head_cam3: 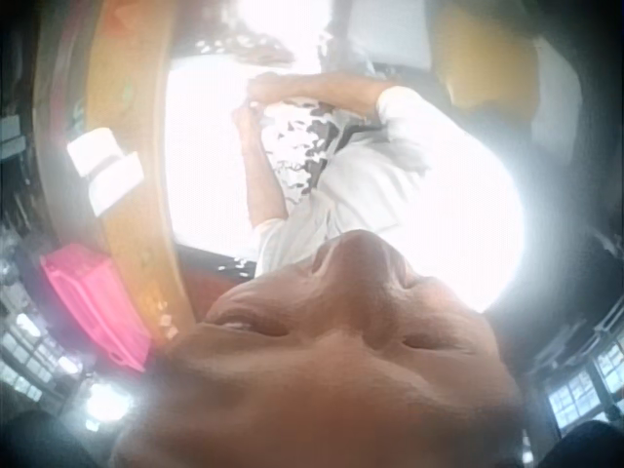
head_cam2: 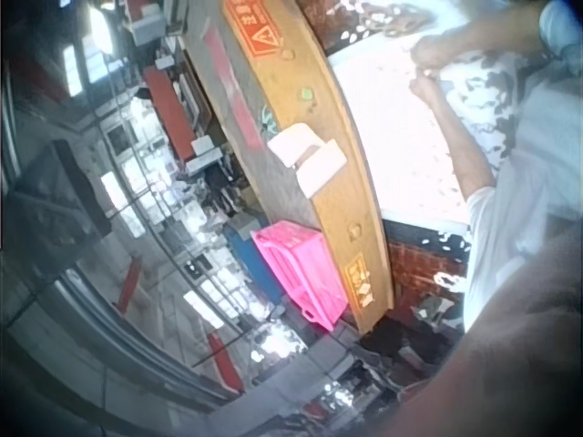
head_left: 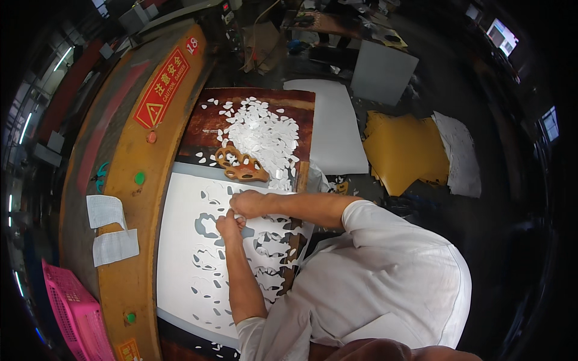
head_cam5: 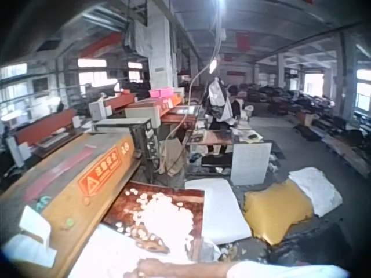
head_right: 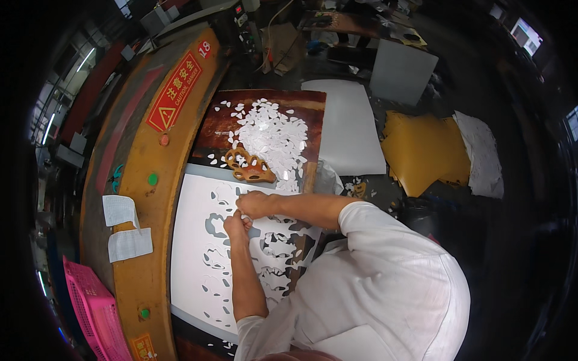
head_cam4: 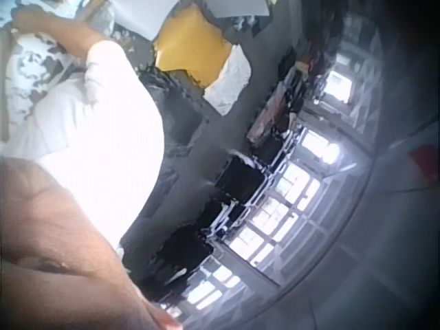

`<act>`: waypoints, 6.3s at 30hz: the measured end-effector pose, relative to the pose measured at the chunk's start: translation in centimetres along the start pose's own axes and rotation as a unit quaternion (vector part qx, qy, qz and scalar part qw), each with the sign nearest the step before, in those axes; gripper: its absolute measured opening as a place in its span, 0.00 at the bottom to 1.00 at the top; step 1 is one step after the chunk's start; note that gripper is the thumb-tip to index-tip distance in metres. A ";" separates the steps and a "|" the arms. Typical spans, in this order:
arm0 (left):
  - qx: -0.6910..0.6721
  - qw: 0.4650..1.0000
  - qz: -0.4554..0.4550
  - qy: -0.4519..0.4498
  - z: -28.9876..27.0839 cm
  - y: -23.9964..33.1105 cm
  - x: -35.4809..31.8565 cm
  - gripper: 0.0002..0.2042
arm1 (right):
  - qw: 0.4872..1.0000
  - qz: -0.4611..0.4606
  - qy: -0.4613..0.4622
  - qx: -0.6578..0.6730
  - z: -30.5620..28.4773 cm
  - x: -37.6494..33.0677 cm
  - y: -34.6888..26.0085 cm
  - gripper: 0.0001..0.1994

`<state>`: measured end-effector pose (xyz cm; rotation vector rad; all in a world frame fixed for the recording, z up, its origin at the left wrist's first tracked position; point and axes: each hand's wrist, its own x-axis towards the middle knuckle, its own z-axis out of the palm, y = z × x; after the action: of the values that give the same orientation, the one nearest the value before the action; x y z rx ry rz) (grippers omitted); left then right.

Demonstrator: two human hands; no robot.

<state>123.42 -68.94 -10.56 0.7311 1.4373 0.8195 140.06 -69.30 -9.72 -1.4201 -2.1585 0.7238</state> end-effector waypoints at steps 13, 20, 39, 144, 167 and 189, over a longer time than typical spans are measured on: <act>0.082 0.981 0.128 0.123 2.4 0.3 -1.6 0.13 | 0.937 -0.021 0.155 0.311 -4.7 -7.0 -5.0 0.05; -0.051 0.998 -0.022 0.033 0.4 1.4 -2.8 0.14 | 0.972 0.035 -0.122 0.196 -9.8 -10.2 -0.7 0.10; 0.413 0.841 0.348 0.020 3.4 1.5 -7.2 0.39 | 0.740 0.229 -0.329 0.541 -8.0 -2.9 5.8 0.12; -0.108 0.885 0.250 0.377 -33.1 4.3 -29.5 0.19 | 0.975 0.118 -0.140 -0.123 -2.1 -8.8 -12.5 0.18; -0.147 0.949 0.276 -0.030 -22.6 -1.0 -32.7 0.22 | 0.864 0.069 -0.120 0.484 6.3 -12.4 -26.7 0.12; 0.242 0.781 0.502 0.283 -27.8 -0.5 -31.8 0.12 | 0.935 0.245 -0.155 0.206 8.2 -15.3 -19.9 0.18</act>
<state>96.76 -97.28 5.82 1.8587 1.7955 1.6042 126.85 -91.48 -4.38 -1.7013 -1.7034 1.5734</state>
